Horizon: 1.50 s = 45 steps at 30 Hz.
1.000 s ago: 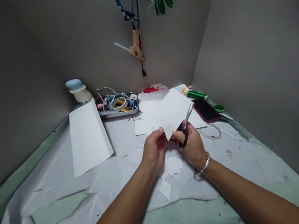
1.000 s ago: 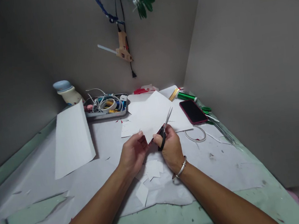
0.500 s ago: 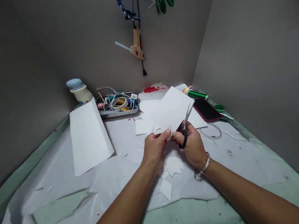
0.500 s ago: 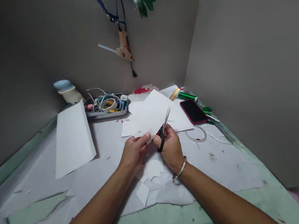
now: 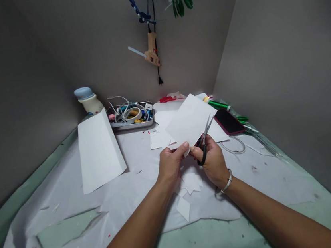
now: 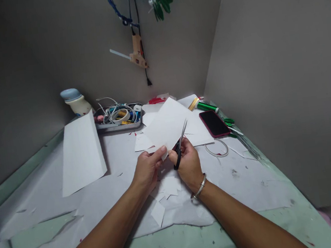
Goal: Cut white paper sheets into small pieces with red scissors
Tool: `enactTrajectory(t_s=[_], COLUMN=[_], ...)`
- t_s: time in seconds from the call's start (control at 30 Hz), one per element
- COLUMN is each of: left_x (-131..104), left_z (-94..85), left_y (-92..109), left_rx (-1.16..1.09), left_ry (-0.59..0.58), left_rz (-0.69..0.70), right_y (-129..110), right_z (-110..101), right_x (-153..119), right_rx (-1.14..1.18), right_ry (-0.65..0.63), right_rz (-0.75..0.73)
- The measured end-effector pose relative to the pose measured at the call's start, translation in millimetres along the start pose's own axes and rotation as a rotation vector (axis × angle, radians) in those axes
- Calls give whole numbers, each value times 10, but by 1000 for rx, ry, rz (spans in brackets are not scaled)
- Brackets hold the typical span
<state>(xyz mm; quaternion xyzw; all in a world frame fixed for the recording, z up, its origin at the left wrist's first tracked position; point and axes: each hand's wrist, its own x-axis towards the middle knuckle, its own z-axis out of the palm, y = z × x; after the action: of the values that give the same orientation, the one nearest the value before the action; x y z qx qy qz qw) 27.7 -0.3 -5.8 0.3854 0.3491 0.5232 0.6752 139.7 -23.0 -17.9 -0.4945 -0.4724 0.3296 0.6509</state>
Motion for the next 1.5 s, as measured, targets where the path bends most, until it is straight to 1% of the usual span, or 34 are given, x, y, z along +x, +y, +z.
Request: enactTrajectory(t_s=[0.13, 0.27, 0.47, 0.57, 0.7, 0.83, 0.93, 1.0, 1.1, 1.2, 1.5], left_x=[25, 67, 112, 123, 132, 133, 131, 133, 137, 137, 123], left_z=[-31, -55, -81, -102, -123, -128, -129, -134, -148, -154, -138], left_y=[11, 88, 210, 208, 187, 180, 174, 167, 159, 160, 171], left_rx=[38, -42, -155, -155, -121, -93, -92, -79, -40, -28, -57], left_ry=[0, 50, 93, 86, 108, 95, 109, 96, 60, 48, 68], left_rz=[33, 92, 132, 128, 111, 119, 105, 105, 118, 123, 110], right_y=[-33, -51, 6, 29, -13, -64, -67, -63, -60, -59, -77], right_z=[5, 0, 7, 18, 30, 33, 35, 37, 40, 41, 48], right_x=[-8, -31, -73, -94, -109, -115, -117, -116, -115, -116, -119], right_rx=[-20, -9, -64, -78, -74, -62, -50, -45, -44, -50, -52], right_ry=[-18, -83, -325, -381, -398, -406, -409, -402, -400, -406, -394], right_rz=[-13, 5, 131, 161, 198, 231, 248, 258, 255, 247, 246])
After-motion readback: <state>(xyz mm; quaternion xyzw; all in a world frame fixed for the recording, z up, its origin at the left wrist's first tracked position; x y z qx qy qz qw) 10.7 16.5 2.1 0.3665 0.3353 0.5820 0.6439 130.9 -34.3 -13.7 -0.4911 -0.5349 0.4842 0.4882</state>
